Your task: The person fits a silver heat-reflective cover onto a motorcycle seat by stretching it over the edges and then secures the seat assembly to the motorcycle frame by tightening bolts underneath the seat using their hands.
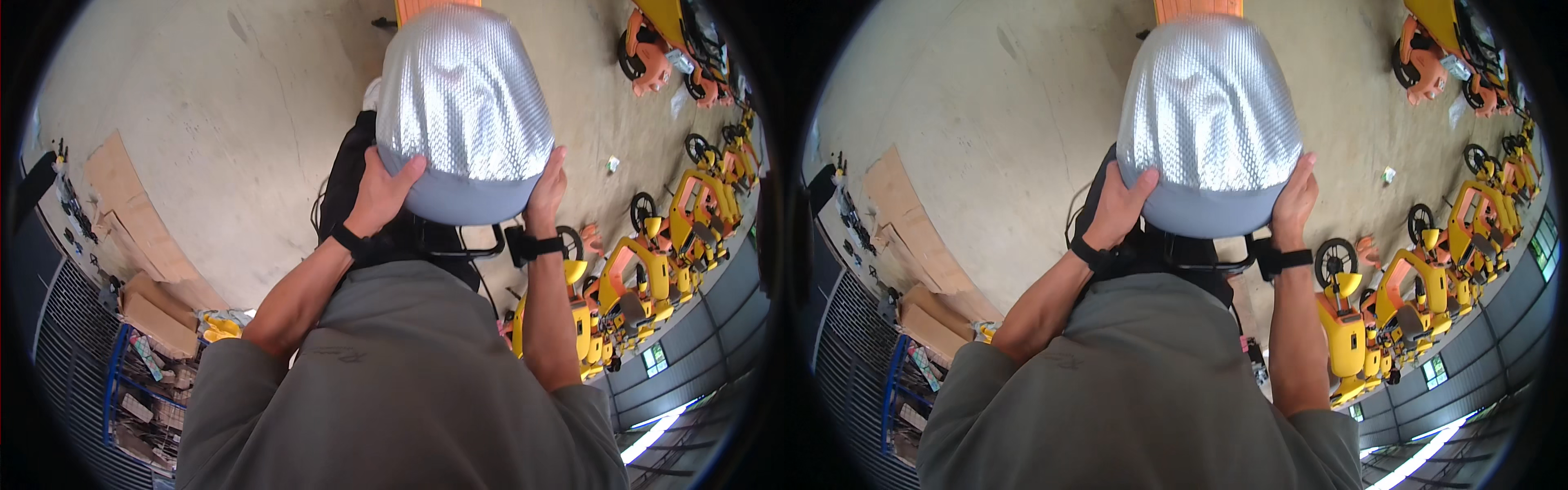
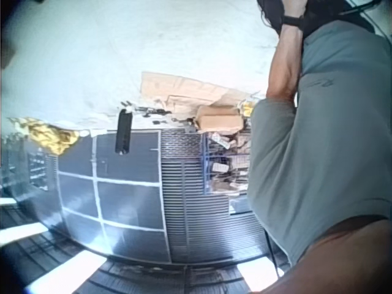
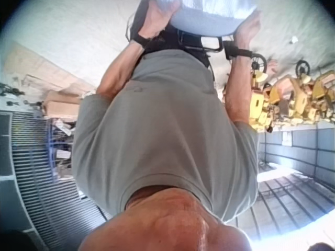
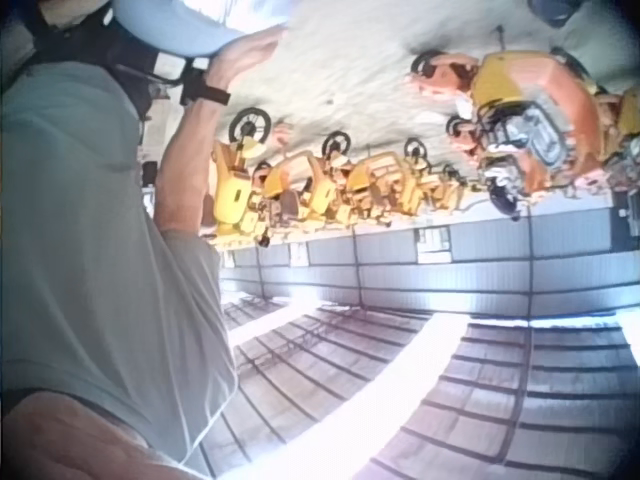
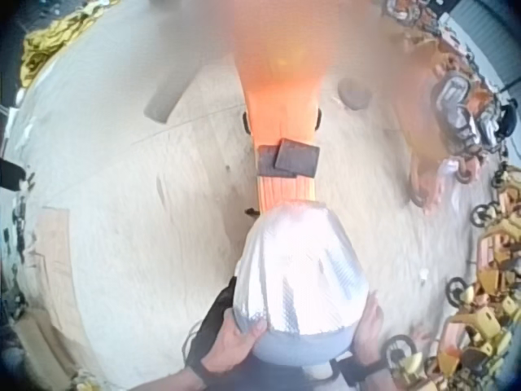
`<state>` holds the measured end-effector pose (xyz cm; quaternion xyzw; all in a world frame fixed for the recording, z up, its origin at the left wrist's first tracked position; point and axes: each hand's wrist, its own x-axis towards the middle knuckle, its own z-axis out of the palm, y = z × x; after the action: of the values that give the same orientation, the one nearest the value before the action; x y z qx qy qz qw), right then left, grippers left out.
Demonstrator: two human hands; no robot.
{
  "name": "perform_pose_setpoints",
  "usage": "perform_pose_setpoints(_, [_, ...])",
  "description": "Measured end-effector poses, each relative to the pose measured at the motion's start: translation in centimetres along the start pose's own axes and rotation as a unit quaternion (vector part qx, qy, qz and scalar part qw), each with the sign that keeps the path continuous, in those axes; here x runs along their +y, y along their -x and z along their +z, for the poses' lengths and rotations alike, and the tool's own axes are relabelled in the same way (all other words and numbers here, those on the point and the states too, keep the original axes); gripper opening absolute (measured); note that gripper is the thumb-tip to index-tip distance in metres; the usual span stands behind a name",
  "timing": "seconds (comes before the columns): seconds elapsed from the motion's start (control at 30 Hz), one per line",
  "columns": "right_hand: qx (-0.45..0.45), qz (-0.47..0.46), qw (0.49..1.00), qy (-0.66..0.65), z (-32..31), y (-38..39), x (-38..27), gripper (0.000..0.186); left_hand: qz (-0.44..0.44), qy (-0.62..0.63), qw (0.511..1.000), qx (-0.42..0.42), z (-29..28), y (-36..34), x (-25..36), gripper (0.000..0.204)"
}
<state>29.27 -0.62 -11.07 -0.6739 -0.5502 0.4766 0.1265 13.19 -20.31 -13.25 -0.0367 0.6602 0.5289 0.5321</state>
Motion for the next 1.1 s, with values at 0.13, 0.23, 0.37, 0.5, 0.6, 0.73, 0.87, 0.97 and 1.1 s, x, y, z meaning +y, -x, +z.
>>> perform_pose_setpoints(0.13, [-0.015,0.056,0.998,-0.039,-0.3,-0.3,-1.5,0.071,0.030,-0.022,0.999,0.036,0.1,0.6,0.7,0.078])
perform_pose_setpoints(0.23, [0.012,0.162,0.978,-0.134,-0.8,-0.5,-2.7,0.073,0.081,0.002,0.997,0.013,-0.3,1.1,1.1,0.085])
perform_pose_setpoints(0.37, [-0.042,0.112,0.974,-0.191,-0.1,2.9,-3.6,0.069,0.151,-0.119,0.978,-0.075,-0.7,2.1,1.5,0.112])
perform_pose_setpoints(0.5, [-0.079,-0.009,0.994,0.076,-1.1,2.8,-1.4,0.066,0.127,-0.121,0.978,-0.112,-0.7,2.2,1.5,0.121])
perform_pose_setpoints(0.6, [-0.175,-0.011,0.951,0.254,-4.4,1.1,0.7,0.067,0.121,-0.381,0.904,-0.153,-2.4,1.0,-1.8,0.107])
perform_pose_setpoints(0.73, [-0.193,-0.045,0.899,0.391,-9.6,-2.3,-0.9,0.062,0.009,-0.585,0.798,-0.145,-6.1,-2.4,-2.1,0.049])
perform_pose_setpoints(0.87, [-0.181,-0.049,0.936,0.296,-7.6,-6.9,-2.2,0.066,0.082,-0.373,0.923,0.054,-4.6,-7.6,0.0,0.059])
perform_pose_setpoints(0.97, [-0.159,-0.100,0.944,0.272,-1.2,-8.4,-2.2,0.077,0.142,-0.291,0.937,0.128,0.2,-10.1,-0.1,0.078])
perform_pose_setpoints(1.1, [-0.138,-0.199,0.916,0.320,4.0,-6.3,-0.6,0.077,0.184,-0.371,0.902,0.119,3.9,-8.9,-1.1,0.098])
